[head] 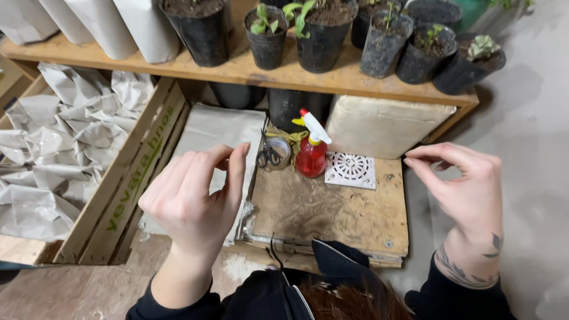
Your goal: The person selects small potted plants from a shelf, places them into paper bags, and then folds the top of the bags to secure the plants.
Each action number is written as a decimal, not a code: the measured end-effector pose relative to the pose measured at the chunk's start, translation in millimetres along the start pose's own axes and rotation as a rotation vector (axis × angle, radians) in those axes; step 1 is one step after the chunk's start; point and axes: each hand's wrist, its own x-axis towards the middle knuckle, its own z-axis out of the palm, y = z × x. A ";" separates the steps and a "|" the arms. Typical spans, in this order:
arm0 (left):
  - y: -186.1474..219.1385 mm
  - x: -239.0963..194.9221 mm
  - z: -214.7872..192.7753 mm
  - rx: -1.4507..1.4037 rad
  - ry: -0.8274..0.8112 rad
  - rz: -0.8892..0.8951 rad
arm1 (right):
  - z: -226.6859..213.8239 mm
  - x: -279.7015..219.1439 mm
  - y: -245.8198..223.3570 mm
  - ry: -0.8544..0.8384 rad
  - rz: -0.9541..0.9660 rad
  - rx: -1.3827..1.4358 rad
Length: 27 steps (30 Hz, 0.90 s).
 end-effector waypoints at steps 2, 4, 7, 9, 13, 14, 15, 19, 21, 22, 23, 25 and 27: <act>-1.8 -27.9 8.9 -0.004 -0.022 -0.022 | 16.5 -27.6 19.6 0.002 0.068 0.048; 2.7 -54.9 14.4 -0.005 -0.128 -0.107 | 30.7 -53.6 33.8 -0.118 0.282 0.134; 7.4 -100.8 23.8 0.007 -0.217 -0.152 | 54.7 -85.0 64.3 -0.362 0.510 0.233; 5.2 -127.3 21.2 -0.016 -0.292 -0.272 | 65.8 -101.0 69.1 -0.512 0.517 0.289; -4.2 -156.2 8.8 -0.076 -0.498 -0.576 | 104.3 -128.0 70.6 -0.997 0.535 0.458; -7.2 -161.5 8.3 -0.070 -0.489 -0.577 | 114.2 -133.1 65.4 -0.998 0.523 0.457; -11.7 -165.7 8.9 -0.118 -0.556 -0.628 | 124.2 -137.4 59.6 -1.059 0.507 0.483; -38.5 -204.9 40.2 -0.335 -0.830 -0.677 | 173.5 -148.9 34.7 -1.173 0.563 0.474; -49.5 -212.9 47.2 -0.470 -0.916 -0.703 | 196.8 -143.9 16.0 -1.195 0.555 0.431; -56.5 -217.7 50.6 -0.605 -1.005 -0.737 | 209.8 -141.7 5.9 -1.226 0.550 0.387; -63.9 -221.0 47.7 -0.604 -1.008 -0.722 | 220.3 -139.7 -2.5 -1.212 0.551 0.393; -81.6 -229.1 38.4 -0.637 -1.255 -0.745 | 243.1 -137.7 -23.5 -1.434 0.503 0.510; -108.3 -251.4 25.7 -0.818 -1.292 -0.829 | 274.1 -145.5 -41.4 -1.454 0.511 0.554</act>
